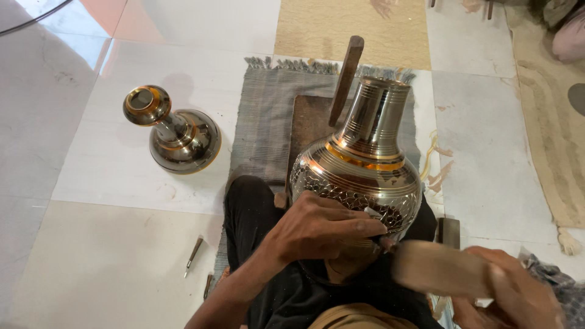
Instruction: The person is sitting on the floor and using a hammer and chisel to engrave a decorative pattern onto a silver metal vase. They hold the chisel against the vase and strike it repeatedly with a wooden mallet to create the design.
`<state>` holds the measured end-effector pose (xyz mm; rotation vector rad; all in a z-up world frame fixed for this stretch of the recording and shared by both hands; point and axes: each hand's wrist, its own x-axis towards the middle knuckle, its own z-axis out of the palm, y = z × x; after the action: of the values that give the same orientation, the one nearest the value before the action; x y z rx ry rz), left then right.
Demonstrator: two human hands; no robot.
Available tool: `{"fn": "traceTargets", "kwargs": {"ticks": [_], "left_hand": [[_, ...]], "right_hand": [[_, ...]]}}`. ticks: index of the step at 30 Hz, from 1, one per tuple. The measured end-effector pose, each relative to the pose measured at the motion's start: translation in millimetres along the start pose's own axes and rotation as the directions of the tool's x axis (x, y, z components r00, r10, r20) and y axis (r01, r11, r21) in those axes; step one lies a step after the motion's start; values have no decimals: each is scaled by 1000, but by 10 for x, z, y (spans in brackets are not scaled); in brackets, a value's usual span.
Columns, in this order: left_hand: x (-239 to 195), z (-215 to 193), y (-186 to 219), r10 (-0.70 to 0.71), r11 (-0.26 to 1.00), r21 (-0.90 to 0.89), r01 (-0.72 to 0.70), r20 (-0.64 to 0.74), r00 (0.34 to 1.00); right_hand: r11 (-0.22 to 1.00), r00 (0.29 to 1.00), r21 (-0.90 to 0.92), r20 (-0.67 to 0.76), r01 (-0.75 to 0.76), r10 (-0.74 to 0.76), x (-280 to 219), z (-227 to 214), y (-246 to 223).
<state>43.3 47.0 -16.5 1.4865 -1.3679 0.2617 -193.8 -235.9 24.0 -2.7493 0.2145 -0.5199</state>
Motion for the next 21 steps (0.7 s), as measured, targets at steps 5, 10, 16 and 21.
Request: {"fn": "traceTargets", "kwargs": {"ticks": [5,10,16,21], "left_hand": [[36,-101,-30,3,1000,16,-6,130,992],[38,-126,-32,-7,998,-54,12,92,996],[-6,-120,-67,12,1000,-15,-10,112,994],[-15,-92,-84,9,1000,-2,-9,23,1000]], "right_hand": [[972,973,-123,142,202,-184,-33,-74,152],[946,929,-74,229,315,-291,52,-168,135],[918,913,62,98,391,-396,234,-222,-330],[855,874,289,105,430,-475,346,-326,-448]]}}
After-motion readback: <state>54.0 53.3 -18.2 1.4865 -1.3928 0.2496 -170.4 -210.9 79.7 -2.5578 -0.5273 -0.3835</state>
